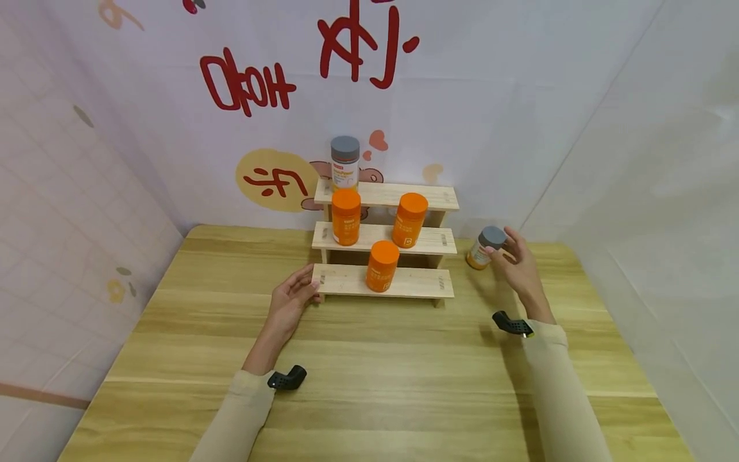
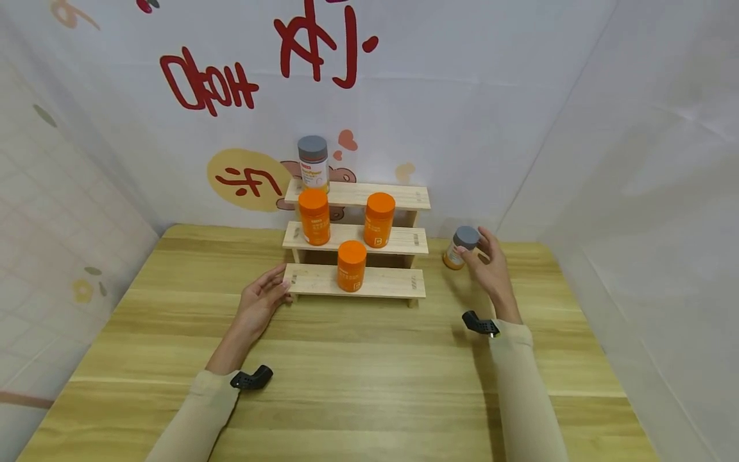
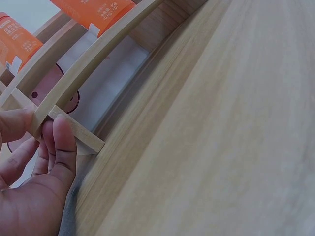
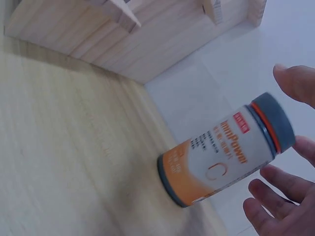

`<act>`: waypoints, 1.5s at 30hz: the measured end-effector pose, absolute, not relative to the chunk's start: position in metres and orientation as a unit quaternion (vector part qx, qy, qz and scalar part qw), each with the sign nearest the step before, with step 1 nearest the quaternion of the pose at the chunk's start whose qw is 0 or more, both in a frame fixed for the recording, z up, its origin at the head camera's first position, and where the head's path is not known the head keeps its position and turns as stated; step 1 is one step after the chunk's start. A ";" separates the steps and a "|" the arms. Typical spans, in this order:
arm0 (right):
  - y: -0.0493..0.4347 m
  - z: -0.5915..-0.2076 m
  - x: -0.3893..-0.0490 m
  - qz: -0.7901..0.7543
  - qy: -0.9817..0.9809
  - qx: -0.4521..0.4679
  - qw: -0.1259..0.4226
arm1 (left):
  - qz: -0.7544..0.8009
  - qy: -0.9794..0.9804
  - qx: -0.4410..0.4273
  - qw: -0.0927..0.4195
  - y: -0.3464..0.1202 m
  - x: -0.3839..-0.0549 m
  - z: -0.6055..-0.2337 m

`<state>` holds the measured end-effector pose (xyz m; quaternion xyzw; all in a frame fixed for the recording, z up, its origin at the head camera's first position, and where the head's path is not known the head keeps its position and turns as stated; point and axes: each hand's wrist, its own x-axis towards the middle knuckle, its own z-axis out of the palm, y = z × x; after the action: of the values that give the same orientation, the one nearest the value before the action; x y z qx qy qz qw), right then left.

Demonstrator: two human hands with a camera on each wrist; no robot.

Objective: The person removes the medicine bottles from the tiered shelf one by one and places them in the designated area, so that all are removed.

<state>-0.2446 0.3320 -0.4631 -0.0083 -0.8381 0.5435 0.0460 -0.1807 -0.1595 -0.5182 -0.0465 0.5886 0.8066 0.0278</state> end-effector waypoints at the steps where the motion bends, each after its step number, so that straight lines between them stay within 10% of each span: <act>1: 0.331 -0.461 -0.244 0.540 -0.840 -0.007 0.049 | 0.805 0.591 -0.046 0.028 -0.160 -0.180 -0.518; 19: 0.305 -0.414 -0.235 0.492 -0.862 0.044 0.116 | 0.803 0.594 -0.047 0.030 -0.159 -0.177 -0.517; 45: 0.252 -0.367 -0.248 0.493 -0.855 0.140 0.074 | 0.810 0.584 -0.049 0.024 -0.158 -0.177 -0.516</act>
<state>-0.2484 0.2515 -0.3672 0.1401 -0.8553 0.4932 0.0738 -0.1767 -0.1575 -0.5164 -0.0486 0.5841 0.8098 0.0245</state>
